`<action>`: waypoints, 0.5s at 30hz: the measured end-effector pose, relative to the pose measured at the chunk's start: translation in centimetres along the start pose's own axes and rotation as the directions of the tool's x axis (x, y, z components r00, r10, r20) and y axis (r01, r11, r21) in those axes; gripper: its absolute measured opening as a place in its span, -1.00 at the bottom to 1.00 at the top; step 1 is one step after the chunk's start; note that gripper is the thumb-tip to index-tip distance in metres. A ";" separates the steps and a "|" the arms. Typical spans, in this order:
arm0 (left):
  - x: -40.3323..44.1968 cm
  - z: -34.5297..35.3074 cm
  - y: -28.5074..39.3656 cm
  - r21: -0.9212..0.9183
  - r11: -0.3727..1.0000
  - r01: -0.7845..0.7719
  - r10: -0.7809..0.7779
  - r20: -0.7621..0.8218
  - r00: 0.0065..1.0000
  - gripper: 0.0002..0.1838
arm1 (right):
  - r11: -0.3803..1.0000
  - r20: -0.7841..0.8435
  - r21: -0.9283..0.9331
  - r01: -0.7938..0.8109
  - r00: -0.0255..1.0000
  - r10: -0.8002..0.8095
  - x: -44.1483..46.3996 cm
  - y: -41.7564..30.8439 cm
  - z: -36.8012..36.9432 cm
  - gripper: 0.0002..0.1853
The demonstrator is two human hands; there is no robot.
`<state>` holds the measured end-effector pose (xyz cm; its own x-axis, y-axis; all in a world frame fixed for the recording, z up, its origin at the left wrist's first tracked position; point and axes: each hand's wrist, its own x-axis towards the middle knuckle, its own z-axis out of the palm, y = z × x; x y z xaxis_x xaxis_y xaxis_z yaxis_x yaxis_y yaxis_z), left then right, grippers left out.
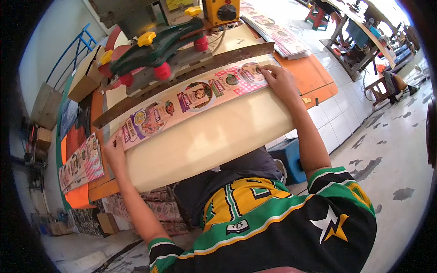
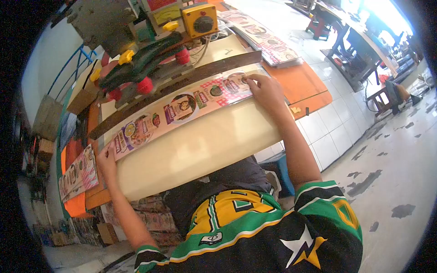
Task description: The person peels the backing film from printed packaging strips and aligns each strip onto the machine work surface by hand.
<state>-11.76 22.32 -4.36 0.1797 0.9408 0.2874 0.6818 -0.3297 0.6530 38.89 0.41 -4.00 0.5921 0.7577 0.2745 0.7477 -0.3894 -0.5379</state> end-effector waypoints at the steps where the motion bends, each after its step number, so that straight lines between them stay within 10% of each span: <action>1: 0.0 0.0 0.0 -0.028 1.000 -0.014 0.014 -0.009 1.000 -0.68 | 1.000 -0.041 -0.002 0.007 0.999 -0.007 -0.1 -0.1 0.1 -0.72; 15: 0.2 0.5 -1.4 0.065 0.995 -0.072 0.082 -0.155 0.984 -0.64 | 0.995 -0.042 0.087 0.055 0.998 -0.051 0.4 0.7 1.3 -0.71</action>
<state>-12.35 23.02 -5.57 0.1227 0.8870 0.4451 0.7119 -0.3912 0.5833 39.23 1.10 -5.25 0.5649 0.7541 0.3349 0.7500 -0.2999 -0.5895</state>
